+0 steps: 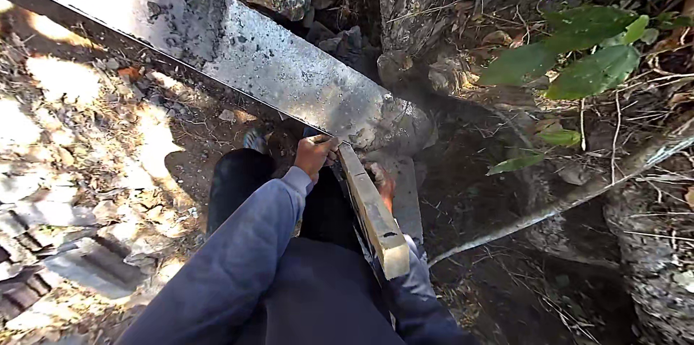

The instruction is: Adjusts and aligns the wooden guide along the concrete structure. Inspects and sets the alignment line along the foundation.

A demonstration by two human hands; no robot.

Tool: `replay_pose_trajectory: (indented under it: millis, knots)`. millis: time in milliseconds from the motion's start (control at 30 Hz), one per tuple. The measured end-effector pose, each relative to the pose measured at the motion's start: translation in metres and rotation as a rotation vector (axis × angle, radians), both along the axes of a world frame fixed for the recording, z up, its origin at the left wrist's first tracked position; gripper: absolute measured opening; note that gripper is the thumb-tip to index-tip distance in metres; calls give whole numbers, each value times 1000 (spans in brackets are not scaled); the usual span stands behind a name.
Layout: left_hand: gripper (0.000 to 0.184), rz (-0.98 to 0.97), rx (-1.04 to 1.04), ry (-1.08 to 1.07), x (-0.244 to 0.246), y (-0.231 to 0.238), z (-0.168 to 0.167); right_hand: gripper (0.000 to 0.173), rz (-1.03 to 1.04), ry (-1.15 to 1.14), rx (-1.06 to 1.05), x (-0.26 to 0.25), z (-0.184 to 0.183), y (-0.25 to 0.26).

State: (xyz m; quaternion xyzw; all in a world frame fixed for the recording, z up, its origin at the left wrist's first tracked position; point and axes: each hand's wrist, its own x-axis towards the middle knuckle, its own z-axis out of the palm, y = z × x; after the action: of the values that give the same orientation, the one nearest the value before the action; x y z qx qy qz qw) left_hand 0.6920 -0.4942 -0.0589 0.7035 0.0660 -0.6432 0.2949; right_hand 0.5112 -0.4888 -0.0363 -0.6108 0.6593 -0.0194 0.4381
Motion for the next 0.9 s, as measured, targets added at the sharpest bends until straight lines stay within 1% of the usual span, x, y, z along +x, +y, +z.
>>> replay_pose_trajectory:
  millis: [133, 233, 300, 500, 567, 633, 733, 900]
  knots:
    - [21, -3, -11, -11, -4, 3, -2, 20, -31, -11, 47, 2, -1, -1]
    - [16, 29, -23, -11, -5, 0, 2, 20, -58, -23, 45, 5, 0, -2]
    - [14, 12, -44, -15, -5, 1, 5, 18, -79, -37, 28, 5, -2, 2]
    - [14, -14, -119, -32, -4, -2, 9, 16, -150, -41, 15, 1, -8, 0]
    - [14, -40, -167, -59, -4, -4, 10, 16, -153, -58, 3, 0, -10, 0]
    - [15, -108, -212, -108, -3, -3, 13, 14, -166, -91, 8, -2, -9, 1]
    - [15, -204, -301, -176, 1, 1, 19, 12, -211, -141, 45, -5, 1, -3]
    - [10, -179, -382, -149, 4, 1, 43, 9, -253, -293, 101, -14, 29, -8]
